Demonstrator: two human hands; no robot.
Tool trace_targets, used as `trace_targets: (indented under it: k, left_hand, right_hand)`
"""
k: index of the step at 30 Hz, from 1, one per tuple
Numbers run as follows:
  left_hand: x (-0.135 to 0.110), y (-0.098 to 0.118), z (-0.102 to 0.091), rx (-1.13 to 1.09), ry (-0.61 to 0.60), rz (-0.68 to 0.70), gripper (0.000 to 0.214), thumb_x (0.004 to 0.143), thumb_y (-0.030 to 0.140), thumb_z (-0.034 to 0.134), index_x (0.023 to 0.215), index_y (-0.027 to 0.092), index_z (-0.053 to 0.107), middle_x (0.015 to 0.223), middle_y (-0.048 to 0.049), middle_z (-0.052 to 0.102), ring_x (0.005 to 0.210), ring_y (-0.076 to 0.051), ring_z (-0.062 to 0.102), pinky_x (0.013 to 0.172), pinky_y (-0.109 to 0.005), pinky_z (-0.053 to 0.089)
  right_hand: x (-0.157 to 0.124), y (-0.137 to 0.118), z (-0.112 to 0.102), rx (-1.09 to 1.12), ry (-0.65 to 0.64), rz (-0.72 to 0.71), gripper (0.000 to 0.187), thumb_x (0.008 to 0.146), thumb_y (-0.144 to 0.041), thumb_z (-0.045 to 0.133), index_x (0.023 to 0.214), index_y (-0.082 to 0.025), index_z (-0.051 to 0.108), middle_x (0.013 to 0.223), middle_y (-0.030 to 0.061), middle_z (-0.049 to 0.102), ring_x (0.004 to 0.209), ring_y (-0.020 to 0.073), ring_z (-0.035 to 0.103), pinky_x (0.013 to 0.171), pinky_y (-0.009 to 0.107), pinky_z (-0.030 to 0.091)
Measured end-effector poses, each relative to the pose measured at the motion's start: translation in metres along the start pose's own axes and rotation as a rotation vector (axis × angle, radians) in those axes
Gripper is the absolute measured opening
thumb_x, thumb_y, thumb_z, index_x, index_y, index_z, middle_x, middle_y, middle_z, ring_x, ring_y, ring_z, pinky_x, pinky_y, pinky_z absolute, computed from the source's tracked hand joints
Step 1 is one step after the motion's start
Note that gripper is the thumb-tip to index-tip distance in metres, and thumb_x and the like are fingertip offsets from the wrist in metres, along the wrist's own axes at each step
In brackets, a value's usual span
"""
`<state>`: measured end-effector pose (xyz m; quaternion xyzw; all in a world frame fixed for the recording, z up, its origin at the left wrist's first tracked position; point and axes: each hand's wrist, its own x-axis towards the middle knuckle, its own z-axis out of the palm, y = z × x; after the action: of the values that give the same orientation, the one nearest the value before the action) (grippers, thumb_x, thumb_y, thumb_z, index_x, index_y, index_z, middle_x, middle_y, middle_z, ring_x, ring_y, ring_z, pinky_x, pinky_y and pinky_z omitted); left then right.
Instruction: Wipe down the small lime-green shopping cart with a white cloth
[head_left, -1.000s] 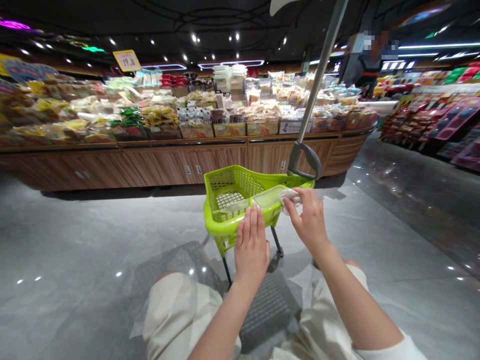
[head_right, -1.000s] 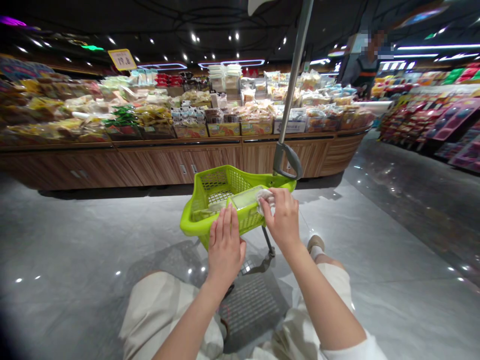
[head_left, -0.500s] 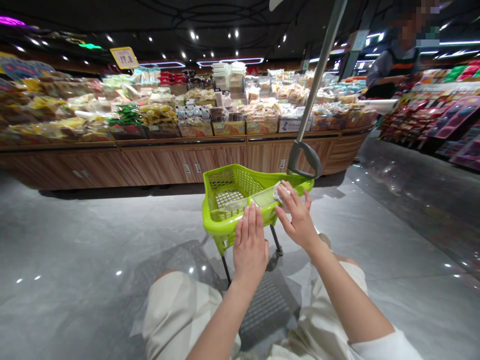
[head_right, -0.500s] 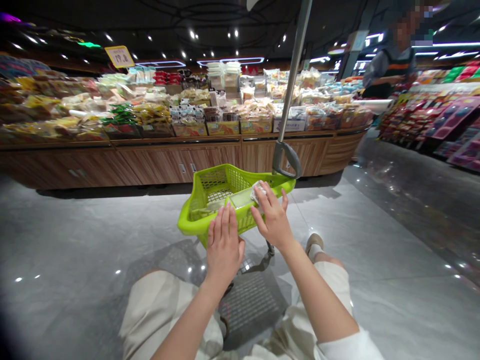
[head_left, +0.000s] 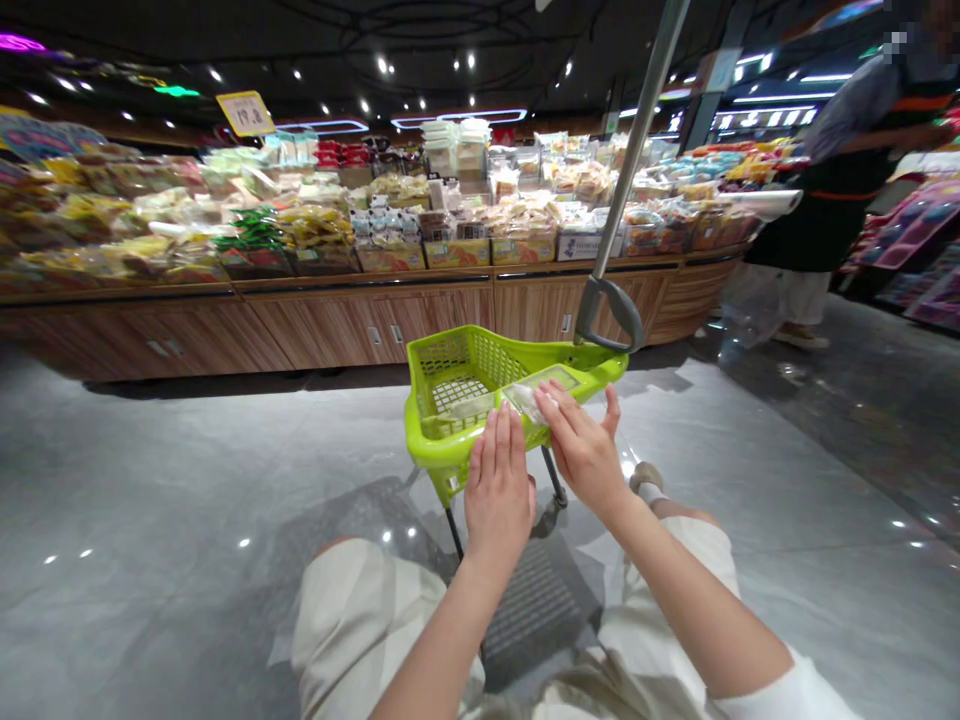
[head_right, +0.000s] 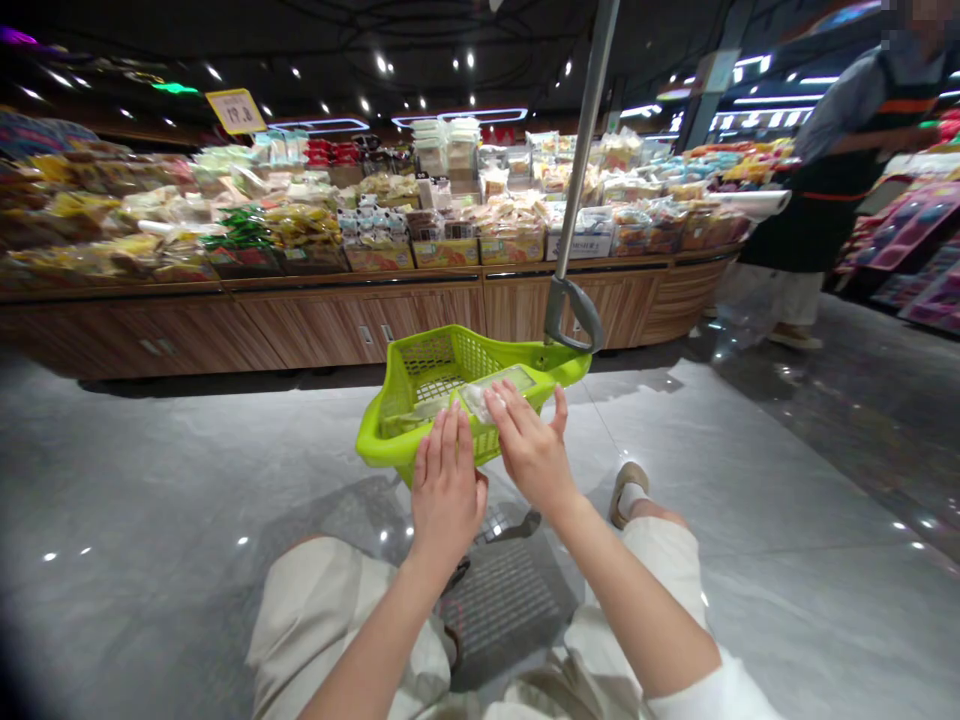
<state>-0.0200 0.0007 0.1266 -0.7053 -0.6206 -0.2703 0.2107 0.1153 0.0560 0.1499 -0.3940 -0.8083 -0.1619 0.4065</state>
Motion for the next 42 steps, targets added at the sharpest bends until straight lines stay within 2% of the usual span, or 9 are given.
trace_targets:
  k: [5, 11, 14, 21, 24, 29, 36, 39, 42]
  left_hand:
    - [0.000, -0.001, -0.002, 0.001, -0.012, 0.002, 0.087, 0.078, 0.015, 0.054, 0.155, 0.007, 0.015, 0.161, -0.0115, 0.024, 0.150, -0.024, 0.020, 0.123, -0.040, 0.016]
    - [-0.001, -0.001, 0.005, 0.007, 0.028, 0.002, 0.077, 0.088, 0.019, 0.046, 0.155, 0.008, 0.010, 0.161, -0.0122, 0.026, 0.150, -0.022, 0.019, 0.123, -0.039, 0.014]
    - [-0.002, -0.003, 0.005, 0.010, 0.030, -0.007, 0.076, 0.089, 0.018, 0.044, 0.156, 0.010, 0.009, 0.160, -0.0114, 0.028, 0.150, -0.021, 0.021, 0.123, -0.040, 0.014]
    - [-0.003, -0.006, -0.002, 0.011, -0.014, 0.008, 0.086, 0.078, 0.016, 0.057, 0.154, 0.006, 0.018, 0.159, -0.0142, 0.028, 0.149, -0.026, 0.023, 0.122, -0.041, 0.015]
    - [-0.003, -0.004, -0.001, 0.012, -0.018, -0.001, 0.087, 0.077, 0.018, 0.059, 0.153, 0.006, 0.020, 0.159, -0.0153, 0.030, 0.149, -0.027, 0.023, 0.122, -0.042, 0.017]
    - [-0.002, 0.001, 0.002, 0.014, -0.005, -0.024, 0.088, 0.077, 0.020, 0.061, 0.153, 0.005, 0.020, 0.158, -0.0154, 0.031, 0.148, -0.027, 0.025, 0.122, -0.041, 0.017]
    - [-0.002, 0.001, 0.006, 0.013, 0.029, -0.017, 0.084, 0.082, 0.018, 0.055, 0.155, 0.007, 0.015, 0.159, -0.0141, 0.030, 0.149, -0.025, 0.022, 0.122, -0.040, 0.013]
    - [-0.002, -0.002, 0.004, 0.023, 0.018, 0.010, 0.084, 0.081, 0.018, 0.057, 0.154, 0.007, 0.018, 0.159, -0.0136, 0.030, 0.149, -0.025, 0.024, 0.122, -0.039, 0.012]
    - [-0.002, -0.002, 0.002, 0.027, 0.005, 0.022, 0.084, 0.080, 0.021, 0.059, 0.153, 0.006, 0.021, 0.159, -0.0140, 0.030, 0.149, -0.026, 0.025, 0.122, -0.039, 0.012]
  right_hand:
    - [-0.008, 0.044, 0.009, -0.045, 0.135, 0.216, 0.058, 0.094, -0.012, 0.035, 0.150, -0.024, 0.034, 0.144, 0.0124, 0.053, 0.134, 0.0232, 0.049, 0.118, 0.058, 0.001]
    - [-0.006, -0.023, 0.008, 0.145, 0.057, 0.069, 0.053, 0.093, -0.017, 0.038, 0.146, -0.025, 0.040, 0.146, 0.0094, 0.051, 0.137, 0.0217, 0.046, 0.121, 0.050, 0.004]
    - [-0.006, -0.032, 0.009, 0.150, 0.044, 0.027, 0.050, 0.094, -0.018, 0.041, 0.144, -0.027, 0.043, 0.145, 0.0073, 0.053, 0.135, 0.0213, 0.048, 0.121, 0.048, 0.000]
    - [-0.018, 0.050, 0.014, 0.023, 0.179, 0.207, 0.051, 0.093, -0.012, 0.039, 0.141, -0.028, 0.047, 0.142, 0.0081, 0.056, 0.132, 0.0210, 0.051, 0.119, 0.051, 0.002]
    - [-0.017, 0.060, 0.014, 0.052, 0.192, 0.267, 0.045, 0.093, -0.017, 0.040, 0.135, -0.025, 0.052, 0.140, 0.0098, 0.057, 0.130, 0.0210, 0.053, 0.118, 0.049, 0.009]
    - [-0.010, 0.028, 0.016, 0.128, 0.281, 0.324, 0.029, 0.096, -0.022, 0.046, 0.121, -0.024, 0.059, 0.132, 0.0088, 0.064, 0.125, 0.0207, 0.058, 0.115, 0.045, 0.016]
    - [-0.013, -0.025, 0.021, 0.138, 0.171, 0.049, 0.039, 0.097, -0.012, 0.040, 0.130, -0.026, 0.055, 0.136, 0.0070, 0.061, 0.130, 0.0176, 0.053, 0.118, 0.043, 0.007]
    - [-0.014, -0.005, 0.019, 0.087, 0.171, 0.024, 0.044, 0.096, -0.008, 0.038, 0.132, -0.026, 0.053, 0.137, 0.0069, 0.061, 0.129, 0.0164, 0.055, 0.118, 0.043, 0.004]
    - [-0.014, 0.030, 0.017, 0.047, 0.212, 0.161, 0.045, 0.095, -0.008, 0.037, 0.132, -0.027, 0.054, 0.138, 0.0076, 0.059, 0.129, 0.0186, 0.054, 0.118, 0.047, 0.004]
